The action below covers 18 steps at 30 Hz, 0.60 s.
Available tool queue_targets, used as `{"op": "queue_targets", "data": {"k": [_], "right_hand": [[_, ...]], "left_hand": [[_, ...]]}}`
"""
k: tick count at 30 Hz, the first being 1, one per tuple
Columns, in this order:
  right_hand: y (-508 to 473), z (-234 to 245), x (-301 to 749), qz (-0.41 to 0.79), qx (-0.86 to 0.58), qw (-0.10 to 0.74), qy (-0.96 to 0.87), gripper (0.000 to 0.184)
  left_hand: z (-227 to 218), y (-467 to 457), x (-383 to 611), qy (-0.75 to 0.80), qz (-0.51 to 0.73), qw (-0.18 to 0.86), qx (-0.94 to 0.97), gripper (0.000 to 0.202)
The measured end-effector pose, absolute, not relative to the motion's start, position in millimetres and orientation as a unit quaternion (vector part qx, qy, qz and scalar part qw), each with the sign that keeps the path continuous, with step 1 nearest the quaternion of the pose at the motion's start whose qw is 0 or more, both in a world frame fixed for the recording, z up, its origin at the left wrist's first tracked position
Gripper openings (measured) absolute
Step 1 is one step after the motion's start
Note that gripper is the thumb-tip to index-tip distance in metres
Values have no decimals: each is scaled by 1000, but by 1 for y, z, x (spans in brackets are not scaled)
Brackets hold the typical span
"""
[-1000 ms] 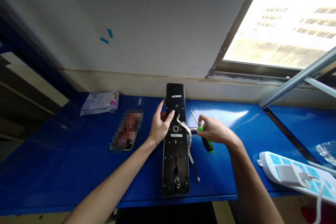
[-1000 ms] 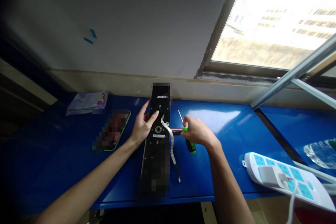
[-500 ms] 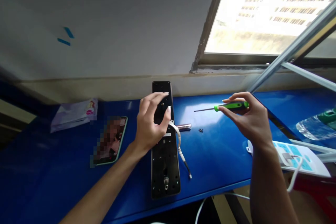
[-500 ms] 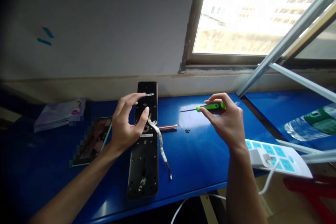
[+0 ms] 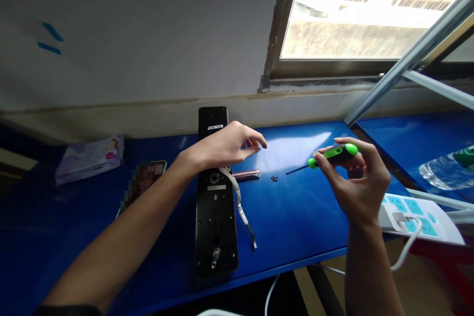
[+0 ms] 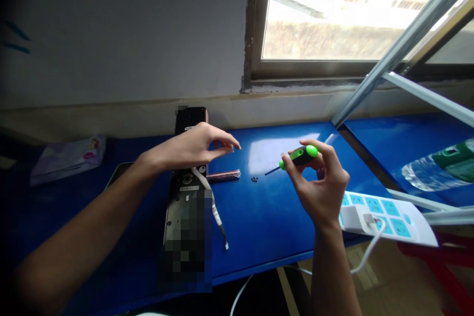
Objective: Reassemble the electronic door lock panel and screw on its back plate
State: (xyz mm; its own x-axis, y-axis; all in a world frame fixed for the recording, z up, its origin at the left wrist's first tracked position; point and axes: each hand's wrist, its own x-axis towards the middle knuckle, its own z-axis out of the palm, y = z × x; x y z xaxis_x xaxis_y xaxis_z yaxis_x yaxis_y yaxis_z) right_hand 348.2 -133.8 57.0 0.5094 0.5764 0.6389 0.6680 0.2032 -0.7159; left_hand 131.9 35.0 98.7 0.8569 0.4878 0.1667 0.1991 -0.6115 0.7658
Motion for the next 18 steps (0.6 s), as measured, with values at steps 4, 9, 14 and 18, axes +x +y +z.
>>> {"op": "queue_targets", "data": {"k": [4, 9, 14, 18], "right_hand": [[-125, 54, 351, -44, -617, 604, -502, 44], [-120, 48, 355, -69, -632, 569, -521, 41], [-123, 41, 358, -73, -631, 575, -516, 40], [-126, 39, 359, -73, -626, 590, -505, 41]], "left_hand": [[101, 34, 144, 161, 50, 330, 929, 24], [88, 38, 174, 134, -17, 283, 950, 28], [82, 45, 191, 127, -96, 246, 956, 31], [82, 50, 194, 124, -126, 246, 953, 33]]}}
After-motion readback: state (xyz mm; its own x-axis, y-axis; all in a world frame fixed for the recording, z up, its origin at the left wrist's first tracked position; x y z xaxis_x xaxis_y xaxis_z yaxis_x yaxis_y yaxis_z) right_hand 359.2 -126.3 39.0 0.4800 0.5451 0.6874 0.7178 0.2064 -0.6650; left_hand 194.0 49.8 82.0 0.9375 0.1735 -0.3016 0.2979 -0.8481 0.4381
